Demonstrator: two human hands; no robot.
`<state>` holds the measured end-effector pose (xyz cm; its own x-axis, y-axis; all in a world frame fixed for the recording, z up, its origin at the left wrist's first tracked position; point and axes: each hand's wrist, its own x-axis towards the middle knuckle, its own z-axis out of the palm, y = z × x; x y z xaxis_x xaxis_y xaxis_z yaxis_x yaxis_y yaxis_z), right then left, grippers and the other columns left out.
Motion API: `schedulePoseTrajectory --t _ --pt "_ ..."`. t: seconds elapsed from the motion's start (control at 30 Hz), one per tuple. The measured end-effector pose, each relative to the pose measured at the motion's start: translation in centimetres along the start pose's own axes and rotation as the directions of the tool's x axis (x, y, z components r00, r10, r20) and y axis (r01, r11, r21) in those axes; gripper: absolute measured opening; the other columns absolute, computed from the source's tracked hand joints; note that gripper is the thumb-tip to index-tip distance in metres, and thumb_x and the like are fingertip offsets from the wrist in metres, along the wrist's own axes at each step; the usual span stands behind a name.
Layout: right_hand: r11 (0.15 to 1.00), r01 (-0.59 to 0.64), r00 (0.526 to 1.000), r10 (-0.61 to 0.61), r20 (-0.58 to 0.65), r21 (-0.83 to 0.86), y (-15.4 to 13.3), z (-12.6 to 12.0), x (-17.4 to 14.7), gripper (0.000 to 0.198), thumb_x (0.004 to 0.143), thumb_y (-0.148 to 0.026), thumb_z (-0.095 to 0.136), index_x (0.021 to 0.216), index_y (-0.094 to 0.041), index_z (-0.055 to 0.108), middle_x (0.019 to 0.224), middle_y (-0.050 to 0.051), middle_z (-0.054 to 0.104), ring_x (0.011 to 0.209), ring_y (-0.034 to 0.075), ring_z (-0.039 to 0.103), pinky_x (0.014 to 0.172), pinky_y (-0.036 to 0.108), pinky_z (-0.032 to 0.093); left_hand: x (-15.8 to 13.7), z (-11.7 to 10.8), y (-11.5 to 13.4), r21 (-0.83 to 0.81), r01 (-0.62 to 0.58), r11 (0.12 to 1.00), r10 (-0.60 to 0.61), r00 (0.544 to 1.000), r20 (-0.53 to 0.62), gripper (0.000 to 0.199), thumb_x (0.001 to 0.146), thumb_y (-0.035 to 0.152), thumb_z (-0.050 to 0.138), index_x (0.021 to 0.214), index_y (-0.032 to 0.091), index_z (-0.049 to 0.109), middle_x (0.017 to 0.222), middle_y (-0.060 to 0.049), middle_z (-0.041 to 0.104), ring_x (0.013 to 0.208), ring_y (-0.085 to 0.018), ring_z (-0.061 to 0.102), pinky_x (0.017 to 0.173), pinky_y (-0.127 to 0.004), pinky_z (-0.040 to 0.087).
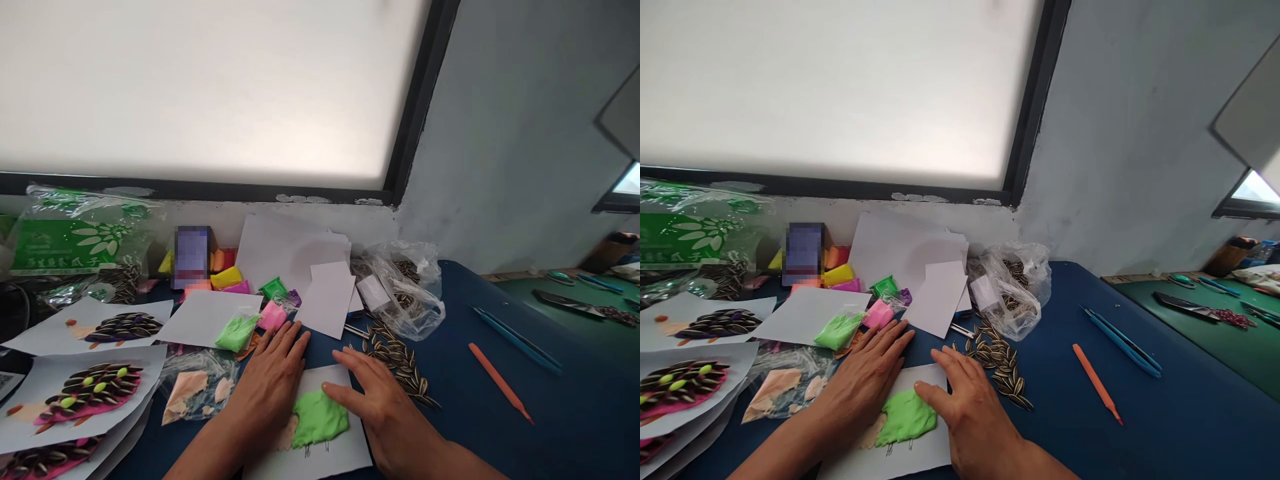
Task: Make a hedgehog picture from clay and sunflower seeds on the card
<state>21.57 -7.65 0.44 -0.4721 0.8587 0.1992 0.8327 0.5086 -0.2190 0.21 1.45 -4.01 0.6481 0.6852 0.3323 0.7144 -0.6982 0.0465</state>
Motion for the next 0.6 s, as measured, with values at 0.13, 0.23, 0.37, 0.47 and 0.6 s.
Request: schedulePoseTrajectory --t 0.13,0.23,0.37,0.47,0.6 --pt "0.999 -0.034 0.999 0.033 0.036 0.027 -0.07 -0.10 0.32 0.053 0.076 -0.003 0.054 0.124 -0.022 0.065 0.147 0.019 0.043 0.138 0.035 0.035 0.106 0.057 0.036 0.19 -0.16 0.16 0.008 0.008 1.000 -0.008 1.000 0.002 0.045 0.097 0.021 0.035 0.140 0.018 0.046 0.148 -0.013 0.045 0.137 -0.029 0.041 0.110 -0.052 0.035" --pt "0.998 -0.020 0.997 0.017 0.071 0.054 -0.04 -0.11 0.36 0.052 0.075 -0.004 0.057 0.123 -0.022 0.066 0.148 0.020 0.042 0.139 0.036 0.033 0.107 0.058 0.034 0.33 -0.18 0.20 0.036 0.003 0.999 -0.004 1.000 0.023 0.045 0.096 0.021 0.035 0.140 0.018 0.048 0.147 -0.014 0.046 0.136 -0.030 0.043 0.107 -0.052 0.038" --pt "0.996 -0.031 0.998 0.027 0.056 0.080 0.06 -0.07 0.38 0.052 0.077 -0.002 0.052 0.123 -0.023 0.066 0.147 0.018 0.043 0.139 0.035 0.033 0.107 0.057 0.034 0.18 0.08 0.02 0.041 0.002 0.999 -0.002 1.000 -0.005 0.045 0.097 0.020 0.035 0.140 0.019 0.047 0.148 -0.013 0.045 0.136 -0.029 0.042 0.108 -0.051 0.037" --pt "0.995 -0.046 0.997 0.039 0.071 0.088 0.00 -0.04 0.63 0.056 0.077 0.000 0.049 0.126 -0.024 0.064 0.147 0.018 0.043 0.140 0.034 0.033 0.107 0.057 0.034 0.04 0.21 -0.07 0.022 0.000 1.000 0.000 1.000 -0.025 0.045 0.097 0.021 0.035 0.141 0.020 0.046 0.149 -0.012 0.045 0.137 -0.028 0.042 0.110 -0.050 0.034" --pt "0.994 -0.055 0.994 0.045 0.099 0.098 -0.22 -0.19 0.99 0.054 0.077 -0.005 0.054 0.125 -0.028 0.065 0.148 0.016 0.043 0.140 0.034 0.031 0.108 0.058 0.031 0.12 -0.05 0.02 0.017 0.003 1.000 -0.003 1.000 0.001 0.045 0.097 0.021 0.035 0.140 0.019 0.046 0.148 -0.012 0.045 0.137 -0.028 0.041 0.110 -0.050 0.034"
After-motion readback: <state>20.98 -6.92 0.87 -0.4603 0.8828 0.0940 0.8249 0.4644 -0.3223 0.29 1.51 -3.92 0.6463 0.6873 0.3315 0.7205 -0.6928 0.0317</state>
